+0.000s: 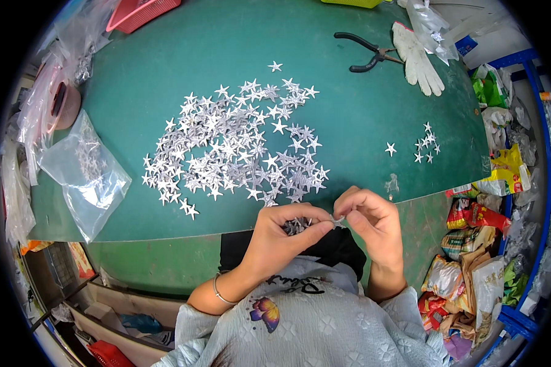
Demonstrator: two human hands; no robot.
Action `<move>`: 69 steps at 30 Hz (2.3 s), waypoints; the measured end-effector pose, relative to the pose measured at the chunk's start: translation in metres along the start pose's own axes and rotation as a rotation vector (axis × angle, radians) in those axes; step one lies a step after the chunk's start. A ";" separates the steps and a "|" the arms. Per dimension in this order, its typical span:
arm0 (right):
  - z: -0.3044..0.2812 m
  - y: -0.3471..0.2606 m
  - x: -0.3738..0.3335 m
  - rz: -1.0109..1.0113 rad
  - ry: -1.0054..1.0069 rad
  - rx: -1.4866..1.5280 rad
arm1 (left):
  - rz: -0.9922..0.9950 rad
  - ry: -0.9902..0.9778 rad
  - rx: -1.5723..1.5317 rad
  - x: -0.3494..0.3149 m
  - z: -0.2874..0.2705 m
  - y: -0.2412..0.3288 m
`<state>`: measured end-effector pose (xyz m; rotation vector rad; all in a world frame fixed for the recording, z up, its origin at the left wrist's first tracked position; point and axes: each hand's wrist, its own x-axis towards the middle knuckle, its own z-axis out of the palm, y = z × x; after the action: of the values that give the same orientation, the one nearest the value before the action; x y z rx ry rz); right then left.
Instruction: The person repeatedly picks up small white star-shaped pieces and a thin wire from a green table, inserts the wire through the center of each star, and places the assembled unit aside. The person continues this one-at-a-time assembly throughout the clip.
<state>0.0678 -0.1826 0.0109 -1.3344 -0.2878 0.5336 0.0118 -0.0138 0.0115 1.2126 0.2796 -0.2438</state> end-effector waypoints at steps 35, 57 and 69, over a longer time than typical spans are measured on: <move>-0.012 0.009 0.018 -0.153 0.282 -0.609 | 0.009 0.196 -0.107 -0.005 0.001 -0.013; -0.007 0.025 0.034 -0.391 0.344 -0.935 | -0.047 0.217 -0.262 -0.006 -0.014 -0.019; 0.017 0.013 0.011 -0.436 0.145 -0.502 | 0.157 0.145 -0.050 -0.004 -0.008 -0.008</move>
<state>0.0661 -0.1610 0.0014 -1.7211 -0.6026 -0.0118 0.0050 -0.0089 0.0037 1.1980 0.3132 -0.0123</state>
